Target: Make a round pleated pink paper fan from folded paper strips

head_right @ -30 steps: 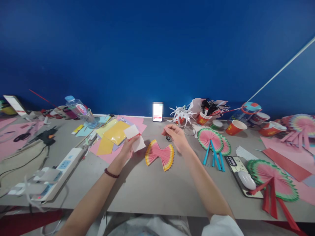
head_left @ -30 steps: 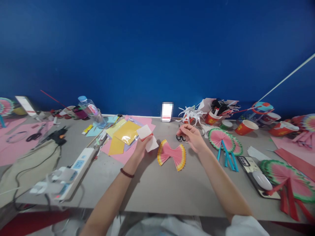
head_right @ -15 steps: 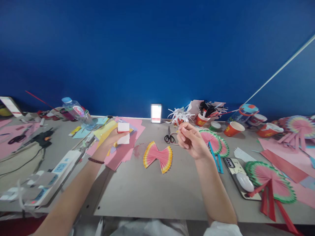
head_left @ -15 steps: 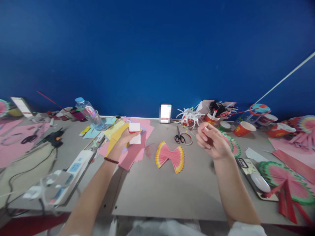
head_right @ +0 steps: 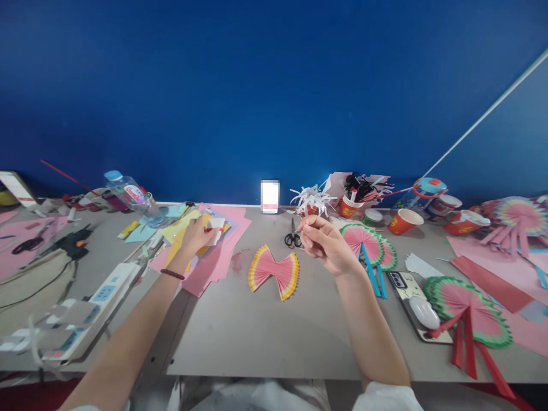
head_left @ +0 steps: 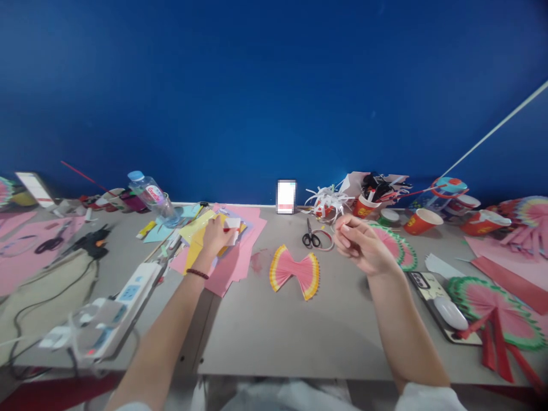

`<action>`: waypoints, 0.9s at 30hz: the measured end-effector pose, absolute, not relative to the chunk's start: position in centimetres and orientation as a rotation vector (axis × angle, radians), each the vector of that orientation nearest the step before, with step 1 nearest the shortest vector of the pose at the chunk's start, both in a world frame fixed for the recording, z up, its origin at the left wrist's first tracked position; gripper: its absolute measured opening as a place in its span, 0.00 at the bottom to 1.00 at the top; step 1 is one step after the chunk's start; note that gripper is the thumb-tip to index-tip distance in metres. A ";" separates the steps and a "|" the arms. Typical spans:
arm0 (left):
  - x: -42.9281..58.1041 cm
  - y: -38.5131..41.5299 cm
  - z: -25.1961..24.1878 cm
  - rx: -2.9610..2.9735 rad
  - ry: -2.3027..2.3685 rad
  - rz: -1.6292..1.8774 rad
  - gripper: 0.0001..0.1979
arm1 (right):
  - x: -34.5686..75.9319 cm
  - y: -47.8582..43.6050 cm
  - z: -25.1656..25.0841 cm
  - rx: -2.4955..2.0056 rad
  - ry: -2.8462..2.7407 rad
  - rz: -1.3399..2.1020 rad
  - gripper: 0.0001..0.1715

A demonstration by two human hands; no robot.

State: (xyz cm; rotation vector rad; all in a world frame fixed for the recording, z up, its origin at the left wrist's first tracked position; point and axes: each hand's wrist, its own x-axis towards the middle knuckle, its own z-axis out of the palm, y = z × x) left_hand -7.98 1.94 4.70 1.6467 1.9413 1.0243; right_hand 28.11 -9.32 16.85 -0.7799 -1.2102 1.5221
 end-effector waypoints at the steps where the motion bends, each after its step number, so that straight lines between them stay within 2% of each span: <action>1: -7.3 1.4 5.1 1.801 1.995 1.027 0.25 | 28.1 -9.3 16.9 -0.783 -1.206 1.524 0.12; 3: -5.5 0.1 6.0 2.050 1.935 1.017 0.20 | 28.1 -9.3 16.9 -0.794 -1.205 1.526 0.12; 6: -2.0 -2.3 7.0 2.237 1.476 0.883 0.17 | 28.1 -9.3 17.0 -0.798 -1.217 1.534 0.12; 10: 2.3 -5.3 6.8 2.257 0.930 0.652 0.27 | 28.6 -9.7 17.3 -0.772 -1.231 1.559 0.13; 13: 4.5 -6.5 5.8 2.288 0.890 0.606 0.28 | 29.1 -10.3 17.6 -0.745 -1.237 1.572 0.12; 23: 6.9 -5.9 4.9 2.530 0.941 0.470 0.08 | 29.4 -11.2 17.9 -0.642 -1.322 1.584 0.09; 27: 7.4 -5.7 5.1 2.516 0.931 0.516 0.07 | 29.6 -11.2 17.9 -0.641 -1.335 1.571 0.08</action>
